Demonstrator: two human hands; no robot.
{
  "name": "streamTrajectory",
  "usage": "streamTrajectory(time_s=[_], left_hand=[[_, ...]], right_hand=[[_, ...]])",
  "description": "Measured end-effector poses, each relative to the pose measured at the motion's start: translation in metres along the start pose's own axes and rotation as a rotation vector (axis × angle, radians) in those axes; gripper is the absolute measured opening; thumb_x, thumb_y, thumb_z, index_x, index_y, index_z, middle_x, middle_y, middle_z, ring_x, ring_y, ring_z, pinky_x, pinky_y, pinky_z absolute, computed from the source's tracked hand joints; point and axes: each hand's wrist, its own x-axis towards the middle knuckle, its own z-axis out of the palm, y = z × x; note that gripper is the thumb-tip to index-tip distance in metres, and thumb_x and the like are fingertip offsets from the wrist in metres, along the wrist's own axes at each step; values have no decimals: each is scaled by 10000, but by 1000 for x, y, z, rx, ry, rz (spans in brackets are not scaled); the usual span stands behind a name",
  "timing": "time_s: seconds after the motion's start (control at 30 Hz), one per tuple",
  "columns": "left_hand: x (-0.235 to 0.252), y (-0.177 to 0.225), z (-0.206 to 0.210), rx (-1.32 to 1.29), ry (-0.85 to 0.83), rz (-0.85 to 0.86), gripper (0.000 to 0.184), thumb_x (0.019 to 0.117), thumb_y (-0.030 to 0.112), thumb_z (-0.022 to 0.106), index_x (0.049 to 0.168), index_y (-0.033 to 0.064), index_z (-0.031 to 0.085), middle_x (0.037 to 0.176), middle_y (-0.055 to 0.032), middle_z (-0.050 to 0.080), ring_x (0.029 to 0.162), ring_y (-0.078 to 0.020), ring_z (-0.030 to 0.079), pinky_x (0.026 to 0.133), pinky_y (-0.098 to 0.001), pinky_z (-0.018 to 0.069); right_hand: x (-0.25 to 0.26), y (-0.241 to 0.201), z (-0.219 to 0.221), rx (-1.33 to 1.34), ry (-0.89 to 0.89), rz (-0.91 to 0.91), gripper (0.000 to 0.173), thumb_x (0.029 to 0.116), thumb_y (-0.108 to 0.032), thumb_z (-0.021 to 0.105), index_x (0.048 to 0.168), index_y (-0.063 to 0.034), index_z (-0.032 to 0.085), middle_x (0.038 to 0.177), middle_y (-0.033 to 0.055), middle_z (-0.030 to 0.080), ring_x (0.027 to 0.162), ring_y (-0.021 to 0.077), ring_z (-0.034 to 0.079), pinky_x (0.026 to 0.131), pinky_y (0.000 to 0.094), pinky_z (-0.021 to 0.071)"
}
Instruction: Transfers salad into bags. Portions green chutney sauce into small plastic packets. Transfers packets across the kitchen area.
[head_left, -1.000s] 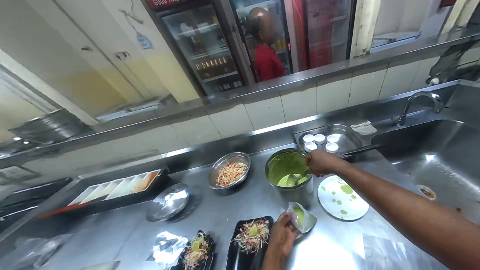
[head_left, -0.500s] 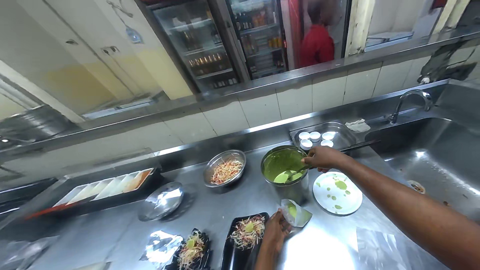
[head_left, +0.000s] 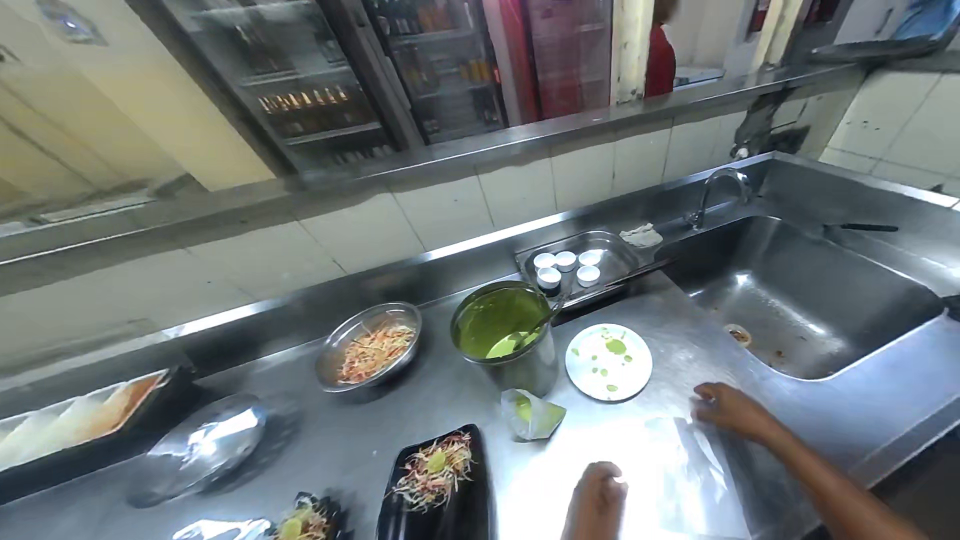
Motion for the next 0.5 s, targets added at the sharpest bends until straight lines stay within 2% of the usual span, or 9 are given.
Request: streamTrajectory(time_s=[0.07,0.13,0.17,0.23,0.3,0.33,0.4,0.47,0.5], left_hand=[[10,5,20,65,-207,3,353,1021,172,592,1295,-51,605,1156,-221,650,1019,-292,665,939,-432,548],[18,8,29,123,-261,-14,389,1016,186,600,1334,-38,588,1220,-226,634,1075,-299,650,973,-427,527],[18,6,31,126,-220,-27,414,1009,187,609,1354,-41,573,1257,-235,620,1093,-304,646,979,-426,525],[15,-1,31,99,-39,-27,515,980,205,660,1407,-48,525,1336,-254,584,1140,-323,634,998,-431,523],[15,-9,23,95,93,-2,644,932,266,720,1447,-44,489,1377,-261,559,1248,-366,571,1075,-478,467],[13,-11,18,143,83,-11,701,918,325,731,1470,-25,476,1415,-248,546,1312,-378,529,1115,-513,426],[9,-10,13,327,-45,-29,749,909,425,729,1493,24,484,1497,-203,505,1407,-385,445,1141,-578,367],[7,-7,17,500,-153,-4,763,894,461,744,1508,85,492,1540,-169,471,1443,-379,400,1126,-601,359],[8,-5,19,541,-172,1,767,890,454,752,1515,98,486,1547,-159,464,1448,-376,393,1122,-600,360]], right_hand=[[-6,14,32,-73,4,-6,631,897,-319,778,1417,-33,565,1431,295,503,1356,506,429,1093,654,372],[-14,13,46,-19,3,31,559,893,-272,782,1359,-30,592,1354,277,567,1306,487,481,1065,647,386],[-19,13,50,50,-10,38,490,903,-239,771,1307,-8,617,1273,261,618,1224,446,552,1029,616,426],[-32,10,54,322,-30,1,338,913,-118,741,1190,38,626,1044,191,649,925,288,636,853,460,525],[-47,1,58,620,-60,-21,274,931,3,671,1172,23,542,995,118,606,798,183,657,745,350,589],[-51,-1,63,652,-34,-25,276,932,8,656,1187,22,549,1027,127,620,825,193,667,762,361,593],[-55,0,76,465,64,-11,350,942,-107,693,1257,11,597,1162,178,657,1001,264,669,892,425,549],[-66,-3,88,204,44,36,600,918,-292,761,1419,-35,555,1389,247,555,1279,413,535,1063,552,442],[-73,-7,93,130,9,48,691,888,-305,791,1473,-60,517,1434,272,506,1319,466,486,1073,601,422]])
